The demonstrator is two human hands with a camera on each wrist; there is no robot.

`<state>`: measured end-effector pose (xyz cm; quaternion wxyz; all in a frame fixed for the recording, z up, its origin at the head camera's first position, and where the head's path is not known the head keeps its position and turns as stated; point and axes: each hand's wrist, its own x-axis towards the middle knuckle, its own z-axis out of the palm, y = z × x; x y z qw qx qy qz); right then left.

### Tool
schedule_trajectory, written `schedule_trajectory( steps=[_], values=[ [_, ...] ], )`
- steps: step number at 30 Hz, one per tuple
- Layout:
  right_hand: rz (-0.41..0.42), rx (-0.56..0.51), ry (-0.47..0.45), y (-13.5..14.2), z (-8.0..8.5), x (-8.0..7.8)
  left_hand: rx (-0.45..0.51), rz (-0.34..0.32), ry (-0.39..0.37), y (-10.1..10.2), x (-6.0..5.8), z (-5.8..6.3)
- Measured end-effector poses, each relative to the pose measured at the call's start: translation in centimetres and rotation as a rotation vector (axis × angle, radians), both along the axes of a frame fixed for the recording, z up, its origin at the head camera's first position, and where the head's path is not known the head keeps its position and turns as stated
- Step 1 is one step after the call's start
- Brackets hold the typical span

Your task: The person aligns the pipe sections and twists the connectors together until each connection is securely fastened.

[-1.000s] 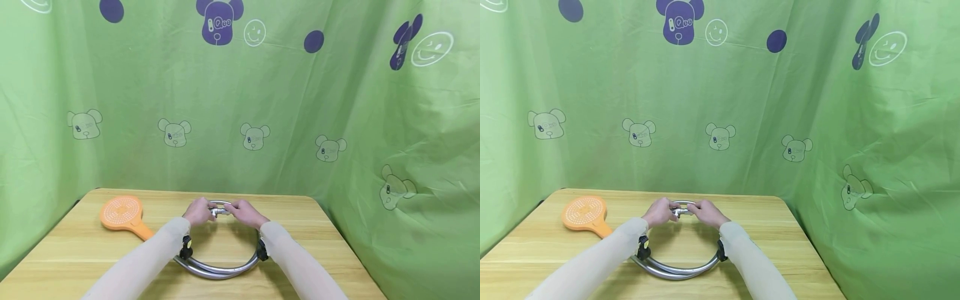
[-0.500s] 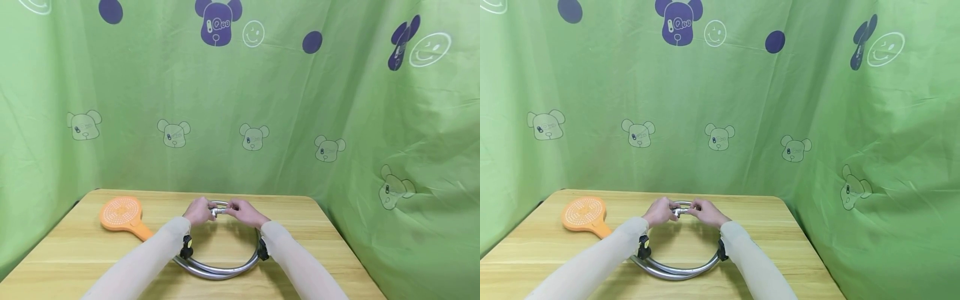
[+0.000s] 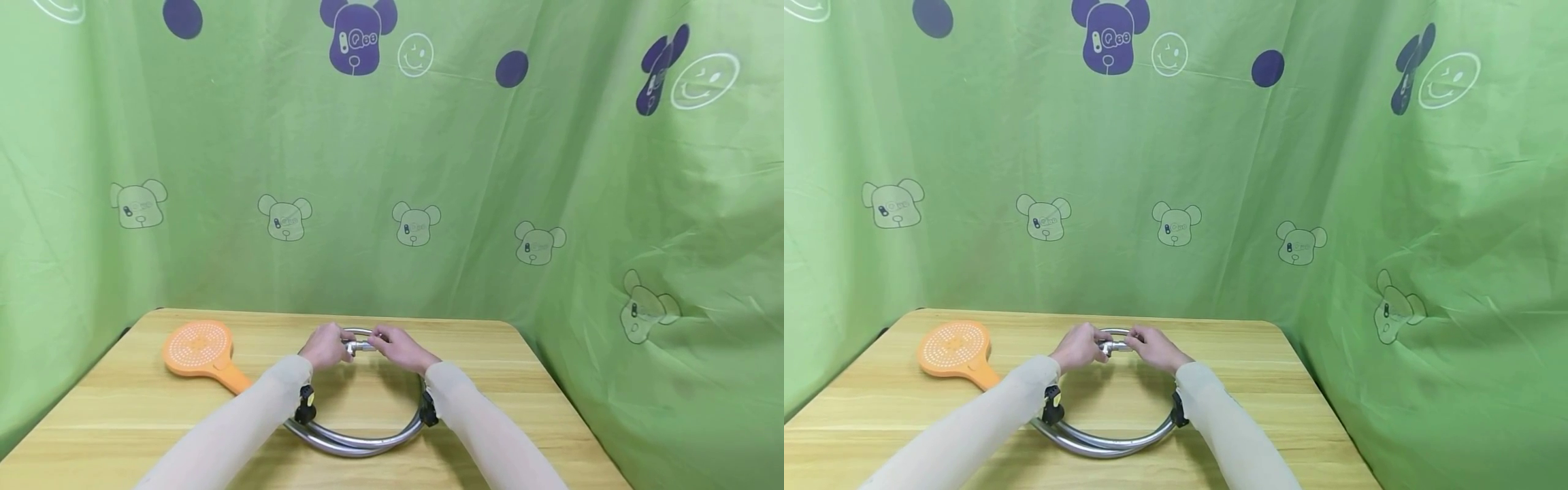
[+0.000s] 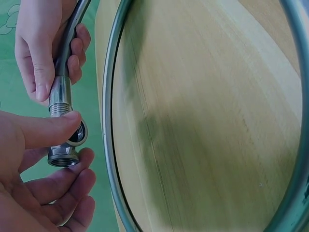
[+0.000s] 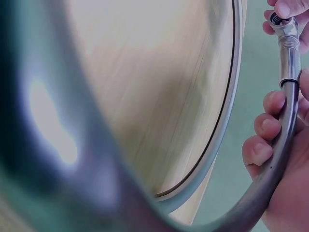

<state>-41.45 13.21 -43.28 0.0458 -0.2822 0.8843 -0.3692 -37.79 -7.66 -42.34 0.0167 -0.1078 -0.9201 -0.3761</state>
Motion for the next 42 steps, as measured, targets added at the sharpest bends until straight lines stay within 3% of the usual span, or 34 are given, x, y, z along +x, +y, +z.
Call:
schedule_trajectory(
  steps=[6, 13, 26, 42],
  values=[
    [-0.019, 0.022, 0.002, 0.03, -0.33, -0.34, -0.018, -0.02, 0.001, 0.08, 0.1, -0.13],
    [-0.067, 0.028, -0.057, 0.12, -0.26, -0.06, -0.024, -0.012, -0.014, 0.28, 0.16, -0.02],
    [-0.001, 0.013, -0.036, 0.21, -0.19, 0.05, -0.006, 0.004, -0.009, 0.11, 0.16, 0.04],
    [0.013, 0.009, -0.01, 0.1, -0.36, -0.38, -0.028, -0.011, 0.021, 0.28, 0.15, -0.11]
  ],
)
